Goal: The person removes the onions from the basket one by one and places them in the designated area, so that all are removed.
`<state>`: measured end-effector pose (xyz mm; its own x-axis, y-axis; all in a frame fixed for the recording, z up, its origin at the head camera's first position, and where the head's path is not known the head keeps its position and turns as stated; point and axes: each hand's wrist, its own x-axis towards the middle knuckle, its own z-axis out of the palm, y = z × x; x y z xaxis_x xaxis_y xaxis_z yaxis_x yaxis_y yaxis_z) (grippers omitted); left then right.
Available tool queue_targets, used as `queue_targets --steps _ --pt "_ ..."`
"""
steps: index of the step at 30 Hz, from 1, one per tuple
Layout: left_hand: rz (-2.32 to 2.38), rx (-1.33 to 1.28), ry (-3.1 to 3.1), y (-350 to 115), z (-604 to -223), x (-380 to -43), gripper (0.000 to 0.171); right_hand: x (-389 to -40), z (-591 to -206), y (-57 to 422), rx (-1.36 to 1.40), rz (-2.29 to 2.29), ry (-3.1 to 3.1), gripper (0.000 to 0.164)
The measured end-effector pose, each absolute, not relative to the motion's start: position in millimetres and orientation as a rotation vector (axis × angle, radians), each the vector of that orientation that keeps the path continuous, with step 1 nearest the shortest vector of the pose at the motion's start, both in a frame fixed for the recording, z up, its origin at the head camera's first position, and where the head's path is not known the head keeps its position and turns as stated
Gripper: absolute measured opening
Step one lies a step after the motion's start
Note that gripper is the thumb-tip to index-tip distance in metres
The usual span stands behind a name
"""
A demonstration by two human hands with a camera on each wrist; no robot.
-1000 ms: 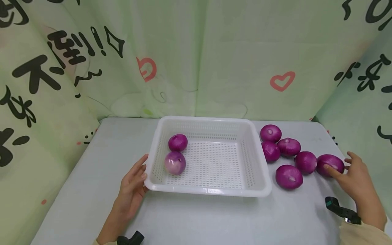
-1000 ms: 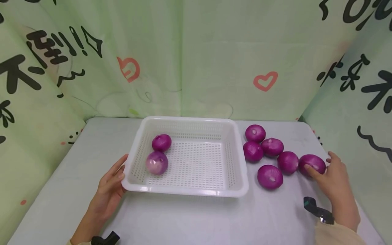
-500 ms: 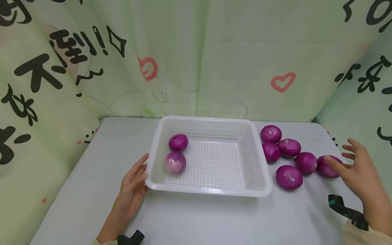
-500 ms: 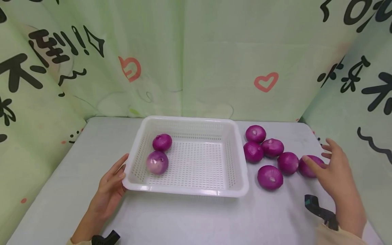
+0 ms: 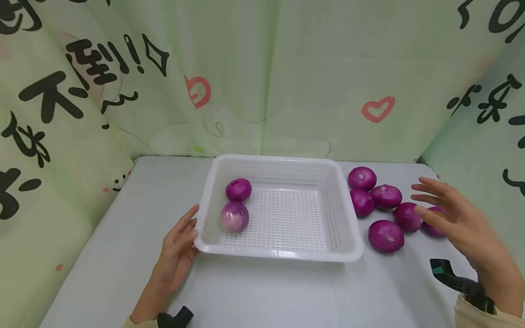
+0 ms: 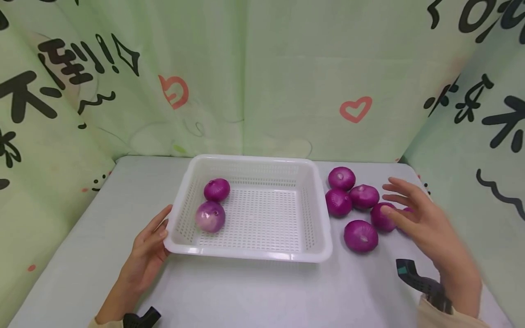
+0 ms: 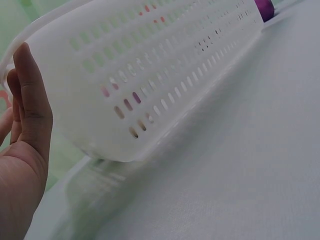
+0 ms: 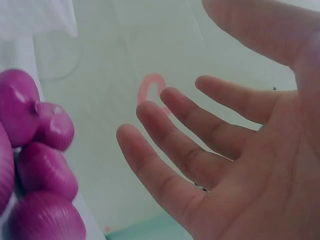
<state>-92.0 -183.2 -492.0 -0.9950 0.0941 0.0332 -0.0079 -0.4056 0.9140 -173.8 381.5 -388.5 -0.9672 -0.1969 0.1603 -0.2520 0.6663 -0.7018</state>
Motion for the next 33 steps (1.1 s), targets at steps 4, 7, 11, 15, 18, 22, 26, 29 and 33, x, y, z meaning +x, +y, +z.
queue_targets --steps 4,7,11,15,18,22,26,29,33 --pt "2.576 0.102 1.687 -183.4 -492.0 -92.2 0.057 -176.0 -386.1 367.5 0.462 1.25 -2.814 0.069" --pt "2.586 0.079 1.694 -183.1 -491.2 -91.1 0.057 -180.0 -380.1 355.3 0.482 1.283 -2.857 0.066" --pt "2.603 0.054 1.695 -182.7 -489.3 -89.4 0.057 -184.9 -366.0 336.4 0.544 1.337 -2.897 0.06" --pt "2.597 0.068 1.687 -181.8 -488.0 -90.0 0.057 -188.4 -353.4 321.0 0.656 1.493 -2.876 0.055" --pt "2.586 0.077 1.681 -181.1 -487.5 -90.6 0.057 -190.1 -346.4 310.5 0.69 1.611 -2.899 0.052" --pt "2.578 0.069 1.685 -181.2 -487.9 -90.9 0.057 -195.6 -341.5 292.8 0.67 1.713 -2.982 0.052" --pt "2.581 0.067 1.682 -181.1 -488.4 -91.3 0.057 -204.3 -340.1 271.8 0.655 1.816 -3.047 0.055" --pt "2.584 0.061 1.679 -181.1 -489.0 -91.9 0.057 -211.1 -339.7 254.9 0.643 1.935 -3.077 0.054" --pt "2.581 0.053 1.688 -181.5 -490.0 -92.0 0.057 -220.2 -340.2 230.3 0.62 2.134 -3.064 0.051"
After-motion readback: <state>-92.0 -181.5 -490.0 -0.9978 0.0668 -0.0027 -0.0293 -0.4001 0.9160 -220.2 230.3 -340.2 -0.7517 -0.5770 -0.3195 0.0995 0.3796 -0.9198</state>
